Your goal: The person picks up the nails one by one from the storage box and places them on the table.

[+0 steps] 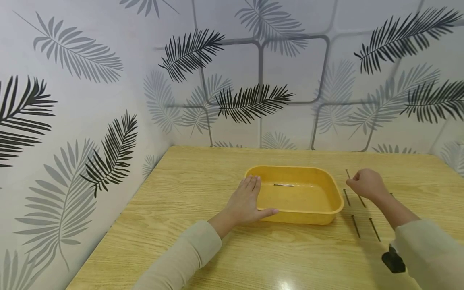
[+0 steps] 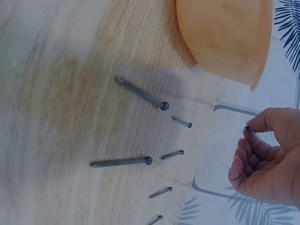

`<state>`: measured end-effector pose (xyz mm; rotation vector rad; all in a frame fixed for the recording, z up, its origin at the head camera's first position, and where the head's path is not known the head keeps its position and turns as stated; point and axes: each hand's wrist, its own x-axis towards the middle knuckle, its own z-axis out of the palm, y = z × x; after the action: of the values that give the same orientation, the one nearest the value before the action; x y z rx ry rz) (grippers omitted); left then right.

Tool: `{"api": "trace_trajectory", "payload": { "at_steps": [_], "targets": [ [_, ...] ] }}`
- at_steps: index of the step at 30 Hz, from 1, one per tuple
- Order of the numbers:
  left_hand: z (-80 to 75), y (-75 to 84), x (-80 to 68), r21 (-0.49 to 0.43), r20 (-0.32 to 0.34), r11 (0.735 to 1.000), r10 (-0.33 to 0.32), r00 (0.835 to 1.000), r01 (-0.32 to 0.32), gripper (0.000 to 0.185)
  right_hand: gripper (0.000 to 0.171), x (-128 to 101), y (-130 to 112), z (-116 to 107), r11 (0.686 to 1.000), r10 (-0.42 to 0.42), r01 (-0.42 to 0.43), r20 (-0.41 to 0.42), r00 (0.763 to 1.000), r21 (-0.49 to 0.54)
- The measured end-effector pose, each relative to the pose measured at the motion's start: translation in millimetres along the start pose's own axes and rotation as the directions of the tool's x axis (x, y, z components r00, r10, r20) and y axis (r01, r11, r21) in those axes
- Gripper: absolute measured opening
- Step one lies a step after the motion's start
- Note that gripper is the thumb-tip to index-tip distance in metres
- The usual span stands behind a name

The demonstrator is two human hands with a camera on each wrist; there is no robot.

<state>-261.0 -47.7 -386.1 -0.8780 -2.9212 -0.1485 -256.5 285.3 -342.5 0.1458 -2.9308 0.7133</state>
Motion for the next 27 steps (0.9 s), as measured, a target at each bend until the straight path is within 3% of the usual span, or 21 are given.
{"api": "trace_trajectory", "payload": {
  "at_steps": [27],
  "targets": [
    [0.2, -0.5, 0.8, 0.012, -0.008, 1.000, 0.006, 1.000, -0.006, 0.099, 0.047, -24.1, 35.0, 3.6, 0.998, 0.002, -0.002, 0.012, 1.000, -0.062]
  ]
}}
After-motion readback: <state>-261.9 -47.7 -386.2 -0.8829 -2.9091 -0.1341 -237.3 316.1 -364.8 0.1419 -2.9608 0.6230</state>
